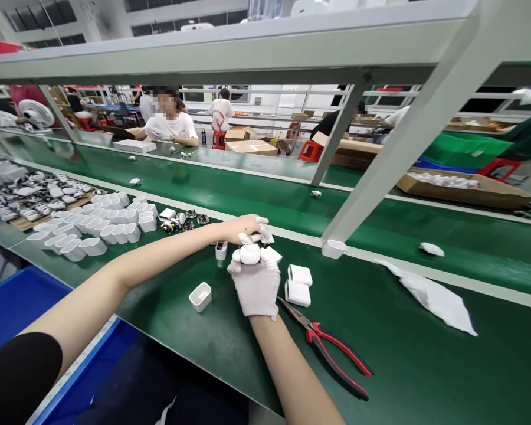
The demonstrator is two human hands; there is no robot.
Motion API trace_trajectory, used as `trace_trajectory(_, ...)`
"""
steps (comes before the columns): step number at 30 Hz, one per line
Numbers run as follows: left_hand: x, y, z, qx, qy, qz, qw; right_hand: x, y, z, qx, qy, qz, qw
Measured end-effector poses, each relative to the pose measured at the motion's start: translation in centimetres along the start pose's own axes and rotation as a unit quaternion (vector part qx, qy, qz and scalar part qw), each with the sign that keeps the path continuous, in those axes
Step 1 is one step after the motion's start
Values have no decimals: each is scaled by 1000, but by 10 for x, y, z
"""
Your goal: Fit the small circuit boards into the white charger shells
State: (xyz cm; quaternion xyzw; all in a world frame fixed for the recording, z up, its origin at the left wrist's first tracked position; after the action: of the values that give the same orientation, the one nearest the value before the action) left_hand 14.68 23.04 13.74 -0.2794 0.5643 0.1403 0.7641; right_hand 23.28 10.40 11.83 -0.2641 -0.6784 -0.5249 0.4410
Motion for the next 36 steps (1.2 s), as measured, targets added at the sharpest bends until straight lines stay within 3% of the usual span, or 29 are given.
trace_trajectory(5,-22,-27,-78,-78,-149,-50,985,2,-7,-2,19,4,-44,999)
trace_trajectory(7,-17,-41,-119,-135,-257,-180,940,4,-10,-4,25,2,-51,998)
trace_trajectory(8,-10,-48,-138,-168,-283,-239,913,4,-12,-5,30,0,-52,998)
trace_trajectory(10,7,-64,-170,-221,-292,-313,876,6,-16,-6,39,-1,-59,997)
trace_trajectory(13,28,-86,-198,-250,-241,-359,867,6,-21,-7,51,3,-87,995)
trace_trajectory(17,38,-102,-211,-236,-216,-363,875,3,-26,-7,57,-13,-123,991)
trace_trajectory(27,47,-100,-221,-272,-248,-256,894,2,-26,-4,60,-6,-151,987)
trace_trajectory(32,30,-107,-215,-290,-371,-268,841,3,-32,-11,64,34,-263,962)
trace_trajectory(36,12,-112,-198,-258,-378,-369,809,4,-39,-20,96,116,-332,931)
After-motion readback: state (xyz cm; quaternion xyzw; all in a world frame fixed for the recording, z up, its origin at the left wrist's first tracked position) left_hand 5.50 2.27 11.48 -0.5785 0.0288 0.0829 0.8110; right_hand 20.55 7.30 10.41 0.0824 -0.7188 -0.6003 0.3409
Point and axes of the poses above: each hand's wrist, its own z-axis towards the middle knuckle, its own x-axis out of the palm, y = z × x, the point moved 2 cm from there along z, towards the middle knuckle, and after that the axes turned 3 degrees about -z, right-handed, at the moved point
